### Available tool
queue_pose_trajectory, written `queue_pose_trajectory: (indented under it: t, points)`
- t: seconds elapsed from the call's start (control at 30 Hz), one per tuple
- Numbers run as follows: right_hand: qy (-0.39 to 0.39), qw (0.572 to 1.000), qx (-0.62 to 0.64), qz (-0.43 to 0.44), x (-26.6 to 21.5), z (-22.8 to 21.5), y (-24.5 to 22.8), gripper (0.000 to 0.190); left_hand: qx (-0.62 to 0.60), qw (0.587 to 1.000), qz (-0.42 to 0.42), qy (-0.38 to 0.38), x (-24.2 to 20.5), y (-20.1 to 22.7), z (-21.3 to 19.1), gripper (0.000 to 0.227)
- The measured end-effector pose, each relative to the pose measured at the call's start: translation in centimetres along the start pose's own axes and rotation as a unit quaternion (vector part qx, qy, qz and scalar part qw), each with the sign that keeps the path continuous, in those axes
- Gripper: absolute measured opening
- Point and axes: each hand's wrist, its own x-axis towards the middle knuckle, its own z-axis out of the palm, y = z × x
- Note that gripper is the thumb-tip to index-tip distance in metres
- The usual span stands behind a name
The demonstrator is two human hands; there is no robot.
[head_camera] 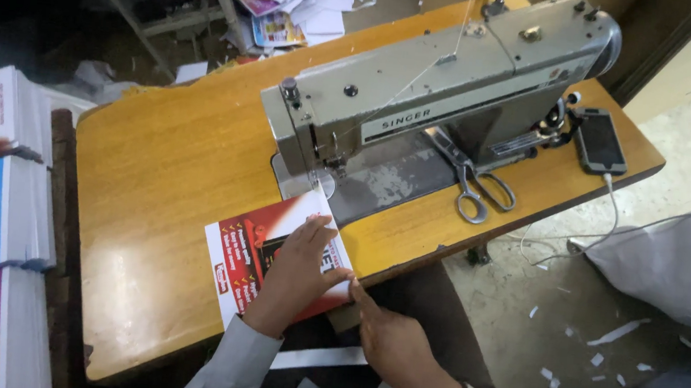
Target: The person sits at a wooden table and uses a Singer sewing machine to stitch a white strip of material along the edge of various printed paper sheets. They repeatedly pick up different sheets, align them with the strip, and feed them through the machine.
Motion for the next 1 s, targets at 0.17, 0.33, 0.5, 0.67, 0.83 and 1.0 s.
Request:
queue_pose_trajectory:
  t: [0.17,0.33,0.5,0.67,0.83,1.0]
  points:
    - [-0.020,1.000,0.002,-0.001,0.1,-0.4,0.2,0.065,-0.005,1.000,-0.022,-0.017,0.1,0.2,-0.4,0.078]
    - [0.015,0.999,0.023,-0.019,0.1,-1.3,-0.1,0.065,0.002,0.997,0.047,0.057,0.2,-0.8,0.8,0.061]
    - [0.023,0.999,0.010,-0.032,0.1,-0.8,0.4,0.066,0.018,1.000,-0.014,0.020,0.0,-0.1,0.8,0.067]
    - [0.002,1.000,0.009,-0.027,0.3,-1.0,0.3,0.065,0.017,1.000,0.007,0.020,0.3,-1.0,1.5,0.071]
    - [-0.009,1.000,-0.026,-0.006,0.4,-0.9,0.0,0.062,0.006,1.000,0.001,0.004,0.2,-0.6,1.1,0.072]
    - [-0.006,1.000,0.019,0.009,0.4,-1.5,-0.1,0.059,-0.006,1.000,-0.009,0.004,0.1,0.2,0.4,0.070]
